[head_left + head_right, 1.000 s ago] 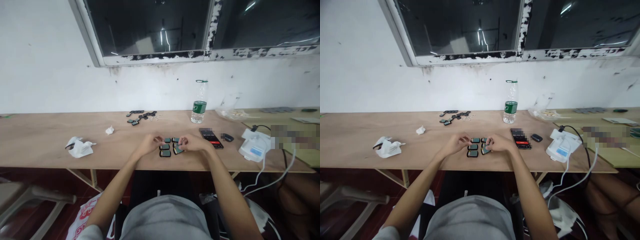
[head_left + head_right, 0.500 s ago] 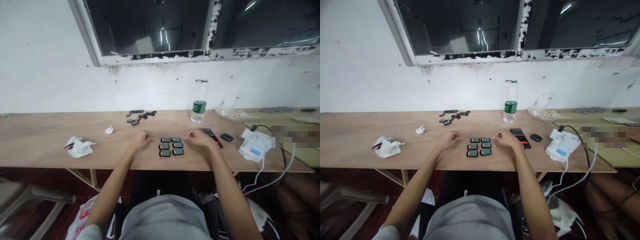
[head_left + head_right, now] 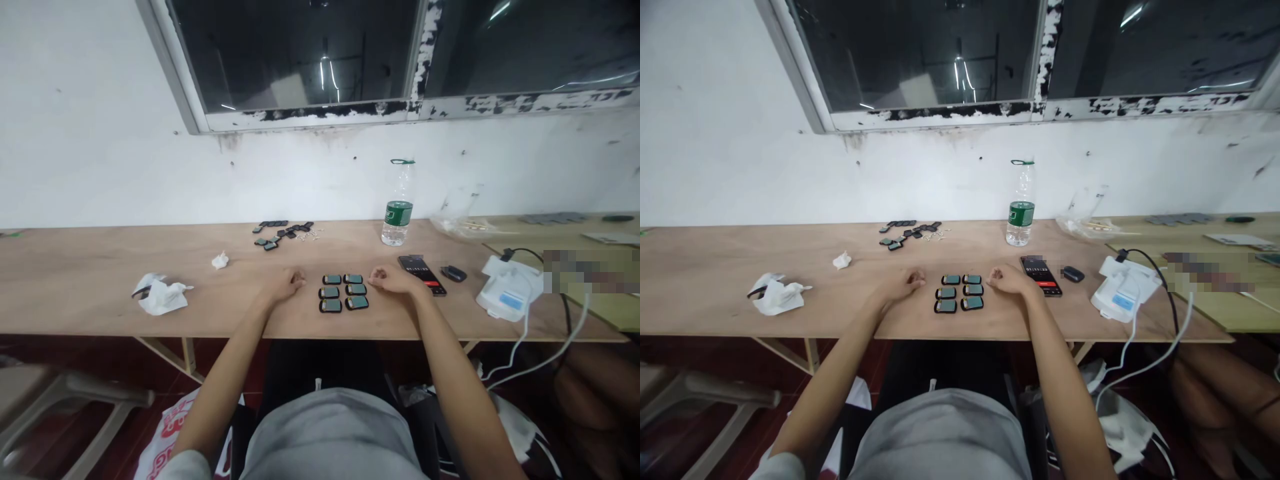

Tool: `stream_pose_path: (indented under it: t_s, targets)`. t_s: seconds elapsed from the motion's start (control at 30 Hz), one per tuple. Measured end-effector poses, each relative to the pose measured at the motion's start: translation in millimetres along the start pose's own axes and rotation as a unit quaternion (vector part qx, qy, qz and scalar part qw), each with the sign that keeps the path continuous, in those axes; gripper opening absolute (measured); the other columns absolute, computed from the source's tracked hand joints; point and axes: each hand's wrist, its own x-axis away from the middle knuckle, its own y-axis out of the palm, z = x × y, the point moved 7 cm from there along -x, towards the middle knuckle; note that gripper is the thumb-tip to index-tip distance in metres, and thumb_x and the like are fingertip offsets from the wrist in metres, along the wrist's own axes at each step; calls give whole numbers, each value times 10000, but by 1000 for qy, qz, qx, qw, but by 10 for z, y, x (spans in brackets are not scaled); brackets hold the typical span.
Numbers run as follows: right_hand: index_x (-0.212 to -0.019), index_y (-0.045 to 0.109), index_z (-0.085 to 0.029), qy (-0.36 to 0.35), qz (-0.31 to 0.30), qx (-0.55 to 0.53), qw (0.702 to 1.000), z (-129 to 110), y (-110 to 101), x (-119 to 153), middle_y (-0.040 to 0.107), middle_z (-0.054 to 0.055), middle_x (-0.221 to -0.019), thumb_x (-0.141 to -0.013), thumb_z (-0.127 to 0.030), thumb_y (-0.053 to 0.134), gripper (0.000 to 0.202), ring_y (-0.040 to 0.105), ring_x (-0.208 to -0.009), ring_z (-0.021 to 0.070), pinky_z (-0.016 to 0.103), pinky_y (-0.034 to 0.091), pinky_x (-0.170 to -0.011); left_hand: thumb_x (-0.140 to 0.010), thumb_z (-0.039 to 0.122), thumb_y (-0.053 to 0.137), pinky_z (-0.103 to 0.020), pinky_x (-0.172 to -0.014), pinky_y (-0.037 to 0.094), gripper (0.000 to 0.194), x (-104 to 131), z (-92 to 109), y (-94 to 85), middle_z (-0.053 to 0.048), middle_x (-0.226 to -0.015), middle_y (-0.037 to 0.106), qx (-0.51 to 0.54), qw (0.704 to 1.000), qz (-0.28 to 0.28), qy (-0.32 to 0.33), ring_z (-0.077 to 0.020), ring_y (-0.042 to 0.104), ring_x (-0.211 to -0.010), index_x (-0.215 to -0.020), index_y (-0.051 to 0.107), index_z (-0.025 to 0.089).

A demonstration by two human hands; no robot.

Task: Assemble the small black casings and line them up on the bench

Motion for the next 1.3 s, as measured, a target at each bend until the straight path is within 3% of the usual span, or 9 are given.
stream_pose_path:
  t_s: [0.13,0.23,0.33,0.47,0.7,0.87,1.07,1.2,1.3]
  targets:
    - [-911,711,-155,-43,30,17,998,-89,7,-32,746,84,-928,-870,-272,634,146,654,-833,206,286,493,-787,-865,402,555,-308,-685,442,260,1,-26,9,-34,-811,653,2,1000,6,0,-209,596,-745,-988,649,192]
    - [-1032,720,-166,-108,73,0,991,-264,43,-52,739,94,-1072,-895,-204,580,199,658,-951,214,303,490,-882,-875,397,549,-313,-692,441,256,3,-25,19,-42,-836,663,8,1000,4,3,-213,602,-760,-990,641,188]
    - [-1076,729,-181,-143,74,-13,987,-378,155,-94,720,92,-1161,-906,-174,562,239,652,-1043,215,309,480,-950,-877,388,546,-314,-692,436,245,8,-12,14,-43,-834,658,-1,1000,6,2,-215,598,-760,-977,636,183]
    - [-1001,740,-176,-121,69,-6,990,-309,235,-167,749,78,-1083,-886,-152,587,192,673,-1003,211,300,490,-931,-880,381,540,-309,-697,439,238,14,14,9,-38,-835,659,1,1000,1,1,-217,604,-776,-983,632,187]
    - [-1031,733,-147,-11,148,21,989,-20,50,-150,753,111,-1061,-821,-239,693,233,686,-916,229,288,500,-821,-879,365,545,-300,-692,453,216,22,25,-3,-34,-831,669,-1,1000,1,-7,-211,613,-769,-964,639,189]
    - [-891,747,-156,-24,167,-8,986,-87,-16,-117,767,72,-921,-783,-207,684,135,687,-844,215,268,492,-777,-881,356,569,-302,-662,435,215,22,80,-24,-36,-787,678,1,1000,11,8,-209,610,-727,-932,678,178]
    - [-834,715,-159,-62,193,-86,975,-345,-112,-18,758,79,-914,-794,-194,666,72,685,-837,212,291,510,-787,-908,323,584,-292,-653,451,197,58,457,-220,-47,-798,700,-1,993,91,72,-188,609,-701,-920,705,168]
    - [-868,706,-170,-86,160,-185,966,-648,-120,121,751,81,-914,-800,-296,722,144,690,-814,208,299,543,-739,-960,345,551,-285,-668,499,245,181,878,-319,-69,-914,715,23,981,127,144,-171,630,-725,-971,718,166]
    - [-983,688,-172,-105,98,-272,951,-862,-38,192,739,78,-951,-813,-356,729,254,693,-776,190,294,570,-676,-975,319,554,-279,-721,546,240,303,1156,-364,-77,-1047,716,61,965,159,201,-161,670,-794,-1099,707,181]
